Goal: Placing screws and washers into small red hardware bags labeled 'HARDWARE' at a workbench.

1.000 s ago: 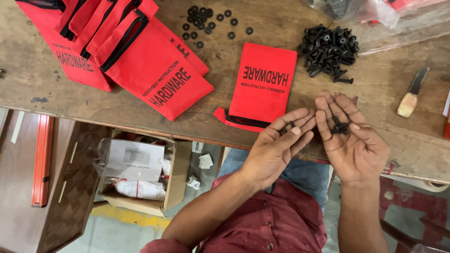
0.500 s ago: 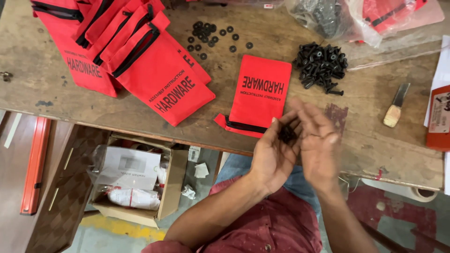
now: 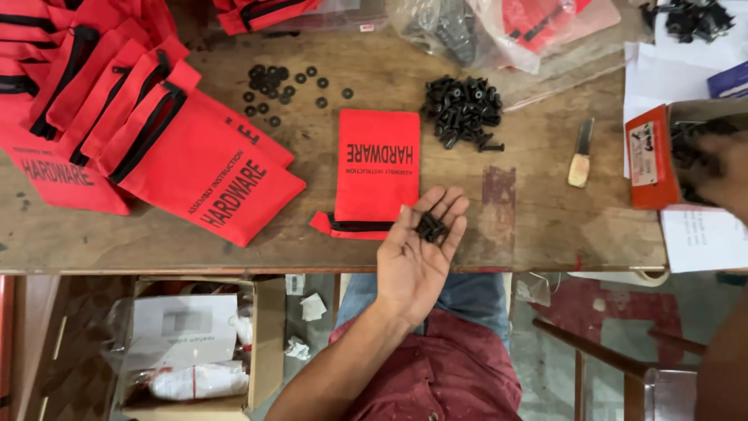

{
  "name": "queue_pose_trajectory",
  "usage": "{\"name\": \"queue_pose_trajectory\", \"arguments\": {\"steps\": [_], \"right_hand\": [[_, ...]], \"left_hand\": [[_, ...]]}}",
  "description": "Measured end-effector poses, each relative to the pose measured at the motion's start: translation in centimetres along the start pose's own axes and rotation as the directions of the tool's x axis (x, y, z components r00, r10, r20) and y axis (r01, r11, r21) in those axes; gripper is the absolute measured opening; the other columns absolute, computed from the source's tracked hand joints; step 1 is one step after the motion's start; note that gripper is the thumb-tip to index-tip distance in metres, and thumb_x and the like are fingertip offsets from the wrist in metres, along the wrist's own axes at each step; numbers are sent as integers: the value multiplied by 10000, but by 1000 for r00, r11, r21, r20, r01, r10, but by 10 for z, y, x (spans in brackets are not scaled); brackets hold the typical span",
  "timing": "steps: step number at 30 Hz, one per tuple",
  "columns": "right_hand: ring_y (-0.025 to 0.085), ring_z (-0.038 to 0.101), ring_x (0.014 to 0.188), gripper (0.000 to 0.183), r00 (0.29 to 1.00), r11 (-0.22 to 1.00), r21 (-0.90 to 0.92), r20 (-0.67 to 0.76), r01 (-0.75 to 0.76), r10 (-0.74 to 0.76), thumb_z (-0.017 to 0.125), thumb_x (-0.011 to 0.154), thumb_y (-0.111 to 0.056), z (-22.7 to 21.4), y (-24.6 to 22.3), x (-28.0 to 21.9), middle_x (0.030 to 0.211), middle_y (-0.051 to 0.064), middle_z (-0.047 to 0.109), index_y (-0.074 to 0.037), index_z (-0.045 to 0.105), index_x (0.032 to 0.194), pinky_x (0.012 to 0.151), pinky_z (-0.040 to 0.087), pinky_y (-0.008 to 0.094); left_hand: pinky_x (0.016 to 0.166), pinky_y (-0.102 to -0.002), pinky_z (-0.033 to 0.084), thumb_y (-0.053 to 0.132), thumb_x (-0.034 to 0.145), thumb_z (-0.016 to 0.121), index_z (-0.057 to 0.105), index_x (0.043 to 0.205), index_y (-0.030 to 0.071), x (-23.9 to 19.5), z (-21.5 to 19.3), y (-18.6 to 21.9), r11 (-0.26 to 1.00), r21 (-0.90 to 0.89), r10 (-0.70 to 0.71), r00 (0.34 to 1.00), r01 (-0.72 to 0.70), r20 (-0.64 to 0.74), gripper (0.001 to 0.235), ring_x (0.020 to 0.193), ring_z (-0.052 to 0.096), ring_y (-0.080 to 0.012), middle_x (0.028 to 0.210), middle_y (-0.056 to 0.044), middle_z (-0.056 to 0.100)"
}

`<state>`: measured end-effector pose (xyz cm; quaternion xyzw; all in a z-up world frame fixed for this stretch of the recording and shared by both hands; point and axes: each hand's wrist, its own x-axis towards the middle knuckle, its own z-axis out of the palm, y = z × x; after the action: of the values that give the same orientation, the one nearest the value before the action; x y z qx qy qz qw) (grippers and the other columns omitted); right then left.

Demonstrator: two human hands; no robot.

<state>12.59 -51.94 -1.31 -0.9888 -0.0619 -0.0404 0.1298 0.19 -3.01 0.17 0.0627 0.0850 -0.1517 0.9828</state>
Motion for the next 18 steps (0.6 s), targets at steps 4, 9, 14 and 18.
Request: {"name": "queue_pose_trajectory", "arguments": {"steps": [4, 9, 14, 18], "right_hand": [[267, 721, 792, 106, 997, 995, 67, -39, -71, 74, 709, 1001, 64, 40, 62, -14, 918, 207, 723, 92, 718, 1103, 767, 579, 373], [268, 719, 786, 129, 992, 978, 169, 43, -122, 116, 646, 1065, 21, 43, 79, -17, 910, 230, 732, 104, 698, 1149, 757, 574, 376], [270, 728, 784, 164, 980, 972, 143, 99, -186, 173, 583, 1117, -10, 69, 120, -18, 968, 265, 736, 105, 690, 1163, 807, 594, 394], [270, 726, 752, 201, 987, 971, 179, 62, -159, 151, 608, 1170, -63, 80, 110, -60, 955, 226, 684, 84, 678, 1052, 726, 597, 373]], "left_hand": [[1194, -394, 422, 341, 1127, 359, 459, 1451, -39, -3, -2, 0, 1000, 3, 8, 1000, -8, -10, 509, 1424, 489, -297, 1526, -202, 497], [1200, -392, 415, 357, 1129, 360, 449, 1464, -38, -2, -2, 1, 1000, 16, 4, 1000, -4, 19, 526, 1429, 484, -297, 1532, -206, 489], [1209, -387, 405, 364, 1126, 359, 435, 1478, -30, -4, -2, 2, 999, 38, 2, 1000, -3, 17, 533, 1437, 477, -290, 1544, -201, 477], [1214, -387, 397, 371, 1129, 349, 421, 1488, -22, -4, -1, 3, 999, 46, -9, 1000, 8, 26, 537, 1443, 467, -288, 1555, -199, 469]]}}
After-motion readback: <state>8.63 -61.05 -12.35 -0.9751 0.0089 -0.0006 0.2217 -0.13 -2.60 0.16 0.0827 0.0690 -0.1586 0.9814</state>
